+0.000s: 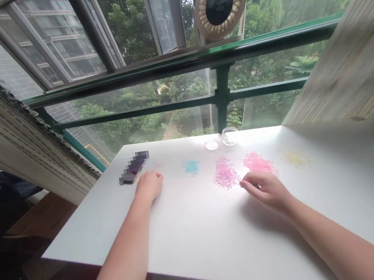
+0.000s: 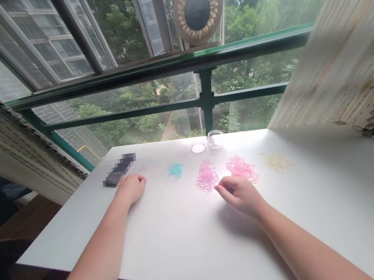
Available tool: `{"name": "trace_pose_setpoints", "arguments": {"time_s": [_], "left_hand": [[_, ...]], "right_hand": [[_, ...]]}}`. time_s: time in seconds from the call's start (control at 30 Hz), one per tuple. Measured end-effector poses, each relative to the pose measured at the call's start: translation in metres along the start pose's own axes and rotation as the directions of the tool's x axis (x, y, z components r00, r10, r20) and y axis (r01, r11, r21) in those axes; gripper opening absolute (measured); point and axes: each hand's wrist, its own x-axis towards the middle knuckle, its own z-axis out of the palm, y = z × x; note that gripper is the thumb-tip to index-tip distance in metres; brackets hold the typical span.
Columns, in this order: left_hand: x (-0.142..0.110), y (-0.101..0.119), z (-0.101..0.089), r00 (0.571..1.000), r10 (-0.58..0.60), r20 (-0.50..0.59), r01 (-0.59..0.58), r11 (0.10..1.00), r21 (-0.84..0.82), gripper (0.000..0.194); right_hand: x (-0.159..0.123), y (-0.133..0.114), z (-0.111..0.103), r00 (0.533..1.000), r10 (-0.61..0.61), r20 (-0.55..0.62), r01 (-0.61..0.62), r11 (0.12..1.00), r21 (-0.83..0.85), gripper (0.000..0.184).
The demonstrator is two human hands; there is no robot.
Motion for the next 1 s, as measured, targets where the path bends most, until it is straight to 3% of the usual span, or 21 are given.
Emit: {"name": "trace_pose_setpoints", "arguments": {"time_s": [0.33,0.7,0.83,1.0], "left_hand": [[-0.003,0.016,-0.017,0.999,0.048,-0.005,-0.048,0.998,-0.04,0.022],[-0.003,0.02,-0.009,0.99,0.123,-0.063,-0.127,0.99,-0.067,0.021],[-0.012,0.05,-0.012,0.975,0.153,-0.16,-0.195,0.936,-0.294,0.023],[-0.034,0.115,-0.017,0.934,0.335,-0.125,-0.334,0.693,-0.639,0.022]], "right_hand": [[0.0,-0.002,0.002,1.0,-0.005,-0.007,0.005,1.0,0.019,0.026],[-0.001,-0.009,0.005,0.999,-0.035,0.013,0.035,0.999,0.03,0.024],[0.0,-0.013,0.009,0.995,-0.026,0.098,0.024,0.999,0.026,0.017],[0.002,-0.017,0.011,0.997,0.006,0.083,-0.008,1.0,0.025,0.007]]}}
